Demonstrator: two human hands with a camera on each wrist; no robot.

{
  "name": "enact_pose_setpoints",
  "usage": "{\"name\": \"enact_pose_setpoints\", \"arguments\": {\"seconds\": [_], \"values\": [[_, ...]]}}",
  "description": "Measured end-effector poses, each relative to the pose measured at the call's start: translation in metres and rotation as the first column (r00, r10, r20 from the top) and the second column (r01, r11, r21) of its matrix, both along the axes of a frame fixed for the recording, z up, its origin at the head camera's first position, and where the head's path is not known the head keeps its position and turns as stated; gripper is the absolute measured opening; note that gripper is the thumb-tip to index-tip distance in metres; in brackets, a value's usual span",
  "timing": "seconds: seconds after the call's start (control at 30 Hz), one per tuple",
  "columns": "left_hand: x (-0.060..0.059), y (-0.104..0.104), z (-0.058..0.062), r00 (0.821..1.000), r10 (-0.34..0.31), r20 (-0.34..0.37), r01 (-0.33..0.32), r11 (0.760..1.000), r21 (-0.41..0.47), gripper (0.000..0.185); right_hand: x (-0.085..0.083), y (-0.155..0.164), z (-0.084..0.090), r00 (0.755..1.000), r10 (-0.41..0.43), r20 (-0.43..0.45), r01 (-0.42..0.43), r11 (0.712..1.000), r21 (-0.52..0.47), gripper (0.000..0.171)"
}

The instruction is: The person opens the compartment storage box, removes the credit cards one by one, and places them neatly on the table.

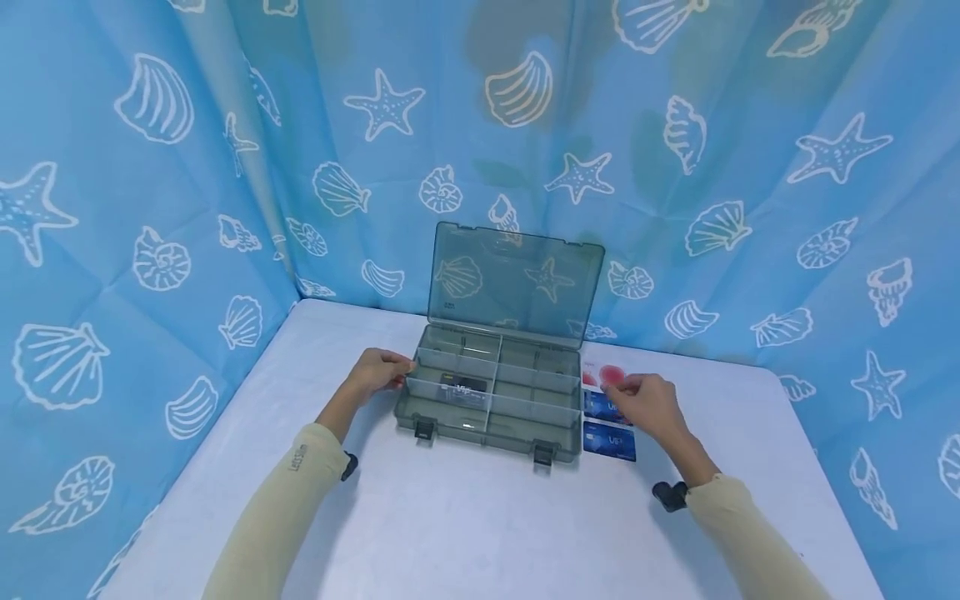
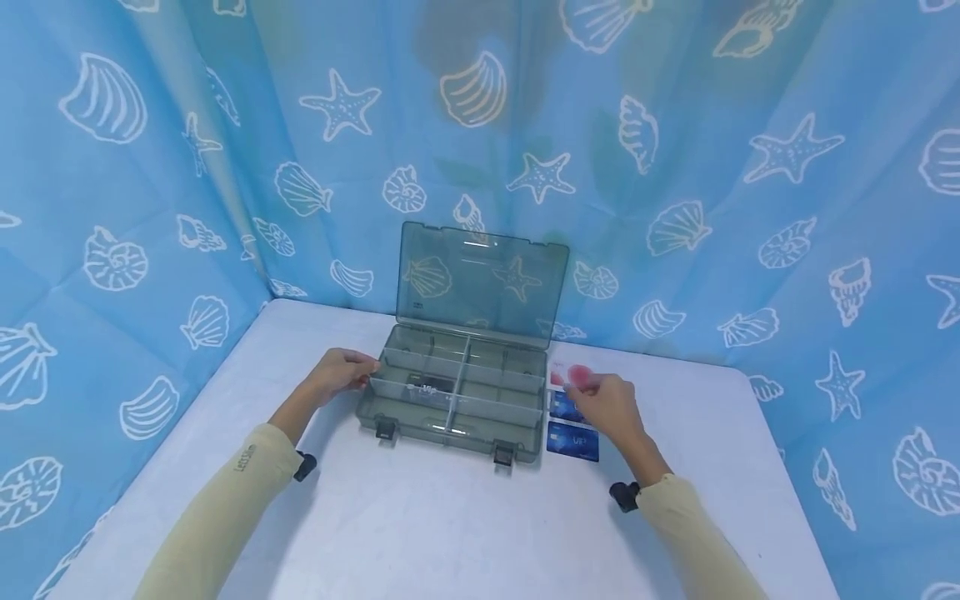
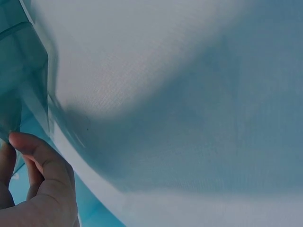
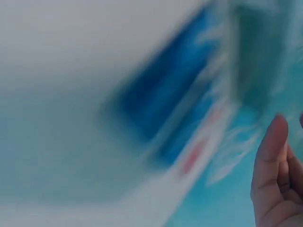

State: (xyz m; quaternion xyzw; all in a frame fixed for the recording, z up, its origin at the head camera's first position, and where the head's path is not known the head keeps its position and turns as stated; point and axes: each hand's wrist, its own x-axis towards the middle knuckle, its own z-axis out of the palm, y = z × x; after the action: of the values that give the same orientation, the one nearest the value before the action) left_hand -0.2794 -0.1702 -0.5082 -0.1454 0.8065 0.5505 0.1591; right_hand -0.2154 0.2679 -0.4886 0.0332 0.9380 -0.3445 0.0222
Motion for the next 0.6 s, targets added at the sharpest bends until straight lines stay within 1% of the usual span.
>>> {"name": "enact_pose_setpoints", "arguments": {"seconds": [0.03, 0.07, 0.1, 0.13, 0.17, 0.23, 0.27, 0.3, 0.33, 0.37, 0.4, 0.43, 0.47, 0.5, 0.57, 0.6], "values": [[0.0, 0.0, -0.001, 1.0, 0.003, 0.003, -0.003, 1.0, 0.002, 0.03, -0.004, -0.012, 0.005, 0.999, 0.034, -0.036, -0.036, 0.998, -0.059, 0.043], [0.0, 0.0, -0.001, 1.0, 0.005, 0.004, -0.005, 1.0, 0.003, 0.03, -0.007, -0.026, 0.01, 0.995, 0.07, -0.064, -0.077, 0.989, -0.123, 0.043], [0.001, 0.0, -0.002, 1.0, 0.002, -0.001, -0.002, 1.0, 0.004, 0.031, -0.01, -0.041, 0.014, 0.991, 0.109, -0.077, -0.122, 0.972, -0.198, 0.044], [0.001, 0.0, -0.002, 1.0, 0.002, -0.003, -0.002, 1.0, 0.004, 0.031, -0.013, -0.056, 0.016, 0.985, 0.152, -0.079, -0.168, 0.946, -0.276, 0.044], [0.0, 0.0, -0.003, 1.0, 0.005, -0.005, -0.005, 1.0, 0.002, 0.03, -0.016, -0.072, 0.019, 0.978, 0.196, -0.067, -0.207, 0.909, -0.361, 0.043], [0.0, 0.0, -0.005, 1.0, 0.01, -0.008, -0.01, 1.0, 0.002, 0.03, -0.021, -0.105, 0.026, 0.963, 0.27, 0.006, -0.229, 0.825, -0.517, 0.044], [-0.001, 0.0, -0.005, 1.0, 0.008, -0.012, -0.008, 1.0, 0.002, 0.03, -0.024, -0.12, 0.027, 0.955, 0.295, 0.039, -0.222, 0.794, -0.566, 0.045], [-0.001, -0.001, -0.005, 1.0, 0.007, -0.017, -0.007, 1.0, 0.004, 0.03, -0.028, -0.134, 0.028, 0.945, 0.317, 0.08, -0.209, 0.776, -0.595, 0.047], [-0.001, -0.001, -0.005, 1.0, 0.01, -0.016, -0.01, 1.0, 0.005, 0.029, -0.032, -0.148, 0.03, 0.932, 0.341, 0.122, -0.203, 0.771, -0.604, 0.048], [-0.001, -0.002, -0.005, 1.0, 0.008, -0.019, -0.007, 1.0, 0.007, 0.029, -0.035, -0.159, 0.032, 0.922, 0.351, 0.164, -0.192, 0.782, -0.594, 0.049], [-0.001, -0.002, -0.005, 1.0, 0.006, -0.02, -0.006, 1.0, 0.012, 0.029, -0.04, -0.169, 0.033, 0.913, 0.353, 0.204, -0.189, 0.81, -0.555, 0.051], [-0.001, -0.002, -0.005, 1.0, 0.004, -0.02, -0.004, 1.0, 0.016, 0.028, -0.043, -0.178, 0.035, 0.903, 0.349, 0.249, -0.188, 0.845, -0.501, 0.053], [0.0, -0.002, -0.004, 1.0, 0.004, -0.021, -0.003, 1.0, 0.023, 0.028, -0.047, -0.187, 0.037, 0.892, 0.348, 0.288, -0.197, 0.873, -0.446, 0.05], [0.0, -0.002, -0.004, 1.0, 0.004, -0.02, -0.004, 1.0, 0.028, 0.028, -0.051, -0.193, 0.04, 0.88, 0.346, 0.327, -0.206, 0.896, -0.393, 0.054], [0.0, -0.003, -0.003, 1.0, 0.01, -0.023, -0.009, 0.999, 0.037, 0.027, -0.057, -0.205, 0.045, 0.849, 0.345, 0.399, -0.223, 0.92, -0.321, 0.063], [0.0, -0.003, -0.003, 1.0, 0.014, -0.027, -0.013, 0.999, 0.039, 0.027, -0.06, -0.21, 0.048, 0.829, 0.358, 0.43, -0.244, 0.923, -0.296, 0.068]]}}
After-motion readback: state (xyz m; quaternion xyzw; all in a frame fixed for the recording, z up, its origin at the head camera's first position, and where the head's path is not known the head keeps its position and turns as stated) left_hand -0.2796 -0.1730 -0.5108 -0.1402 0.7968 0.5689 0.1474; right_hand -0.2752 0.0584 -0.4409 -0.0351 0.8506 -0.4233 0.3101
